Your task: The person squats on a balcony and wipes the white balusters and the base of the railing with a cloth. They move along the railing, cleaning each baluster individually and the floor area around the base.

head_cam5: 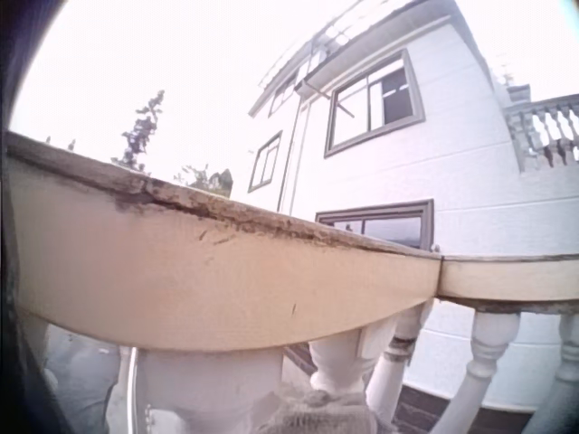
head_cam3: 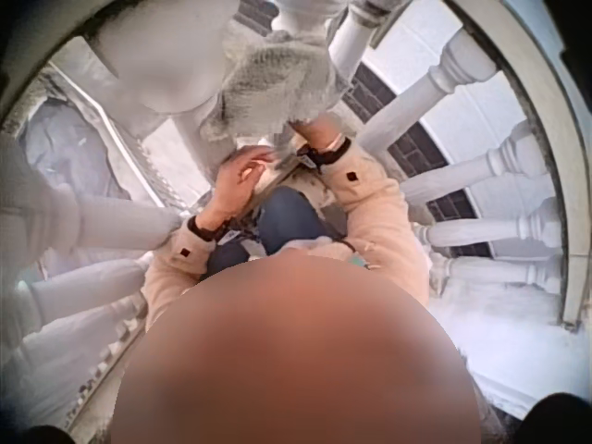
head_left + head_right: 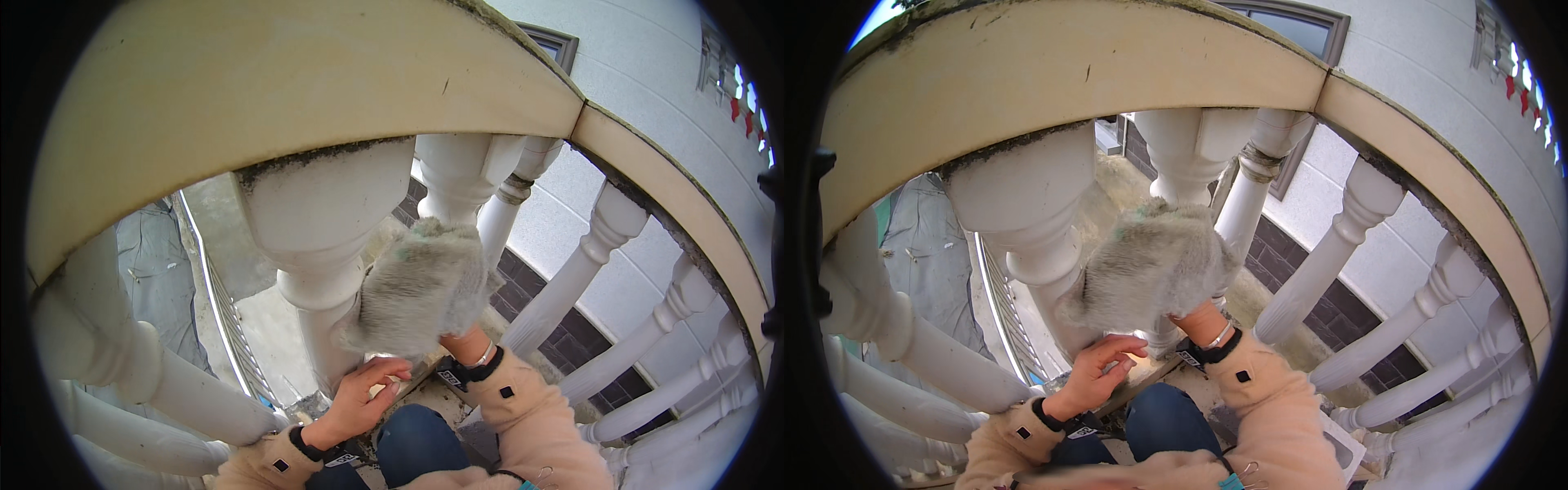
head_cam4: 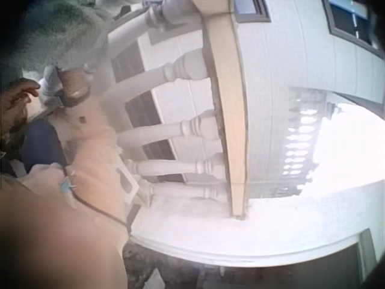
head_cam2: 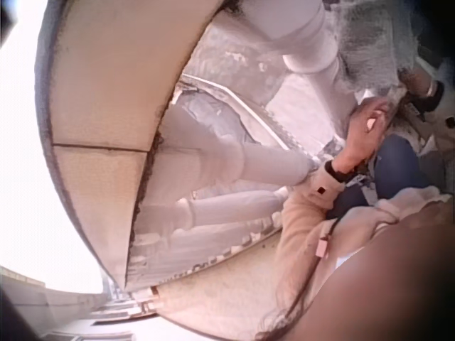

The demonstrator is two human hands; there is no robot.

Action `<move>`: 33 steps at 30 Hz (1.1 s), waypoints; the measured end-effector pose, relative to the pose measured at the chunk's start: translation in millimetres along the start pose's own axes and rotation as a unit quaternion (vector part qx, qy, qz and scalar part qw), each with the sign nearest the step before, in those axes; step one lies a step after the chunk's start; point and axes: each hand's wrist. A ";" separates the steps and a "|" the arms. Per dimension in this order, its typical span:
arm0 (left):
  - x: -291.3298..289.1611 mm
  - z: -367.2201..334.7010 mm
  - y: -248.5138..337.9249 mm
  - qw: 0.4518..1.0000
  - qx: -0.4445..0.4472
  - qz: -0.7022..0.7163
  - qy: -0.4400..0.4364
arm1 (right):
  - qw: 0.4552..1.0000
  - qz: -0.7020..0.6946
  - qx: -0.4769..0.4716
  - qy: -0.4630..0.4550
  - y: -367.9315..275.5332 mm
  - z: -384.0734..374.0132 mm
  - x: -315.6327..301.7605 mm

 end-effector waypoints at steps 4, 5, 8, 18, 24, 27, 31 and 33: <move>5.0 -0.6 22.1 0.994 0.081 -0.027 0.068 | 0.975 -0.035 0.089 -0.199 -8.1 16.8 -30.7; 7.3 -3.5 28.3 0.990 0.110 -0.042 0.071 | 0.955 -0.057 0.134 -0.258 -13.7 9.1 -38.7; 21.0 -32.6 44.1 0.955 0.217 -0.149 0.136 | 0.974 0.032 -0.020 -0.223 -26.7 -35.3 -78.1; 26.3 -171.3 51.5 0.854 0.315 -0.170 0.377 | 0.974 0.119 -0.178 -0.078 13.7 -111.3 -73.7; 62.6 -157.2 -19.9 0.891 0.264 -0.119 0.349 | 0.912 -0.329 0.173 -0.173 35.0 12.9 -34.7; 79.6 -124.5 -53.2 0.887 0.212 -0.181 0.368 | 0.939 -0.199 0.093 -0.263 46.7 53.2 -46.0; 61.7 -114.0 -40.3 0.909 0.146 -0.070 0.385 | 0.947 -0.206 0.083 -0.230 53.7 43.8 -97.9; 49.4 -128.2 -7.7 0.878 0.200 -0.052 0.432 | 0.976 -0.204 0.058 -0.056 56.1 8.5 -115.0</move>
Point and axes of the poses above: each hand's wrist, its own z-axis away from the middle knuckle, its own x-axis out of the palm, y = z × x
